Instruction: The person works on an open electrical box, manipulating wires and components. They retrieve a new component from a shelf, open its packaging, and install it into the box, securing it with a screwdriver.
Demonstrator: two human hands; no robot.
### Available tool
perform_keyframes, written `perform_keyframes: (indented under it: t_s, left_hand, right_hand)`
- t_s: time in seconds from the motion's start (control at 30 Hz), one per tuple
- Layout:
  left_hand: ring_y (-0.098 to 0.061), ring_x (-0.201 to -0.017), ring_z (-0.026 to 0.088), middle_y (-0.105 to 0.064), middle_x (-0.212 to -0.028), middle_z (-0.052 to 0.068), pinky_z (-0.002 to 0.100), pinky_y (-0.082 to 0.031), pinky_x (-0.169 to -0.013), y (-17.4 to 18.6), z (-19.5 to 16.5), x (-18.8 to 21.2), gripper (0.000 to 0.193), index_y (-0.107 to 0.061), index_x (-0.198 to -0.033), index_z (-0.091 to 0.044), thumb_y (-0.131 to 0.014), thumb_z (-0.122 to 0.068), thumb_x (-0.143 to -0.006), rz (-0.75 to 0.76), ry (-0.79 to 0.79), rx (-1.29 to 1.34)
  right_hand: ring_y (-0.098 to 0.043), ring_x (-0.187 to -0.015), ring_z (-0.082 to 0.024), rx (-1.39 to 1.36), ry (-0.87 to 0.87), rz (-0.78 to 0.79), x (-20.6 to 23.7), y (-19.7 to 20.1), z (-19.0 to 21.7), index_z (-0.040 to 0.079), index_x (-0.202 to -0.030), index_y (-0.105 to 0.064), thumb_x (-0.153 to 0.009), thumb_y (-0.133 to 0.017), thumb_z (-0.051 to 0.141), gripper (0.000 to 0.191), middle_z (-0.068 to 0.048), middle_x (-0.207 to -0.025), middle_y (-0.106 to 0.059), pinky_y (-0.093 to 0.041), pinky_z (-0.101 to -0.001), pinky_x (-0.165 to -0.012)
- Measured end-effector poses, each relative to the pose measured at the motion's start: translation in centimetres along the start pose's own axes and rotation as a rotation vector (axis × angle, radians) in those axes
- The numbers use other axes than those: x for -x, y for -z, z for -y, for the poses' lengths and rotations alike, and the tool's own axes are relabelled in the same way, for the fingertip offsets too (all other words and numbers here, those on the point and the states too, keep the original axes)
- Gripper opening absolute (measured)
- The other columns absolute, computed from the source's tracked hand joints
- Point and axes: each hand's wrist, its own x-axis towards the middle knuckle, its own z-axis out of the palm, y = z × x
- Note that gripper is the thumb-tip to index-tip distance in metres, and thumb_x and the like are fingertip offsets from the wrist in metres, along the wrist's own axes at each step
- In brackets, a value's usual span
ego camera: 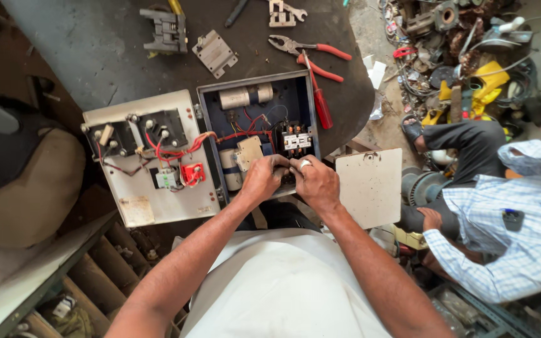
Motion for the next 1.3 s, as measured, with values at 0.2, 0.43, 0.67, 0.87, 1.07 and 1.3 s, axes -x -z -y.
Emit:
perform_keyframes:
  t_s: [0.2, 0.43, 0.67, 0.87, 1.07, 1.3]
  left_hand:
    - [-0.078, -0.084, 0.024, -0.079, -0.091, 0.015, 0.035, -0.059, -0.078, 0.1, 0.7, -0.2, 0.020, -0.077, -0.101, -0.001, -0.071, -0.007, -0.084, 0.033, 0.089, 0.103]
    - [-0.077, -0.084, 0.021, -0.080, -0.094, 0.014, 0.035, -0.060, -0.079, 0.5, 0.9, -0.5, 0.021, -0.077, -0.103, 0.000, -0.067, -0.006, -0.086, 0.103, 0.111, 0.099]
    - [-0.077, -0.082, 0.021, -0.080, -0.092, 0.014, 0.035, -0.060, -0.077, 1.0, 0.5, -0.9, 0.020, -0.078, -0.101, -0.001, -0.070, -0.009, -0.085, 0.155, 0.173, 0.081]
    - [-0.077, -0.083, 0.020, -0.079, -0.092, 0.013, 0.034, -0.059, -0.076, 1.2, 0.3, -1.1, 0.020, -0.077, -0.102, -0.001, -0.072, -0.010, -0.085, 0.172, 0.170, 0.099]
    - [-0.077, -0.081, 0.021, -0.079, -0.090, 0.014, 0.034, -0.059, -0.075, 1.4, -0.4, -0.8, 0.017, -0.077, -0.100, -0.002, -0.070, -0.008, -0.085, 0.176, 0.150, 0.068]
    - [-0.075, -0.077, 0.022, -0.077, -0.086, 0.014, 0.037, -0.057, -0.071, 1.4, -1.6, -0.4, 0.015, -0.074, -0.102, -0.001, -0.067, -0.006, -0.090, 0.070, 0.150, 0.043]
  right_hand:
    - [-0.073, -0.077, -0.030, -0.091, -0.341, 0.117, -0.8, 1.1, 2.0, 0.012, -0.099, -0.078, -0.084, -0.076, 0.018, 0.016, -0.009, -0.088, -0.076, -0.058, -0.0406, -0.071]
    - [-0.073, -0.081, -0.032, -0.175, -0.288, 0.116, -1.0, 1.6, 3.0, 0.009, -0.115, -0.074, -0.081, -0.075, 0.013, 0.034, -0.012, -0.095, -0.075, -0.057, -0.0409, -0.075]
    - [-0.073, -0.086, -0.032, -0.143, -0.199, -0.030, 0.5, -0.1, 2.2, 0.008, -0.105, -0.076, -0.086, -0.074, 0.013, 0.020, -0.012, -0.097, -0.076, -0.058, -0.0394, -0.076]
    - [-0.073, -0.080, -0.034, -0.153, -0.349, 0.005, -0.1, 0.2, 2.3, 0.007, -0.096, -0.077, -0.089, -0.074, 0.017, 0.012, -0.015, -0.090, -0.076, -0.057, -0.0421, -0.073]
    - [-0.074, -0.077, -0.034, -0.155, -0.633, 0.111, -0.8, 0.0, 3.0, 0.009, -0.091, -0.078, -0.085, -0.074, 0.023, 0.016, -0.015, -0.085, -0.076, -0.056, -0.0445, -0.071]
    - [-0.072, -0.083, -0.035, -0.038, -0.472, 0.162, -0.9, -0.3, 1.7, 0.010, -0.101, -0.077, -0.096, -0.071, 0.029, 0.020, -0.015, -0.094, -0.076, -0.054, -0.0474, -0.073]
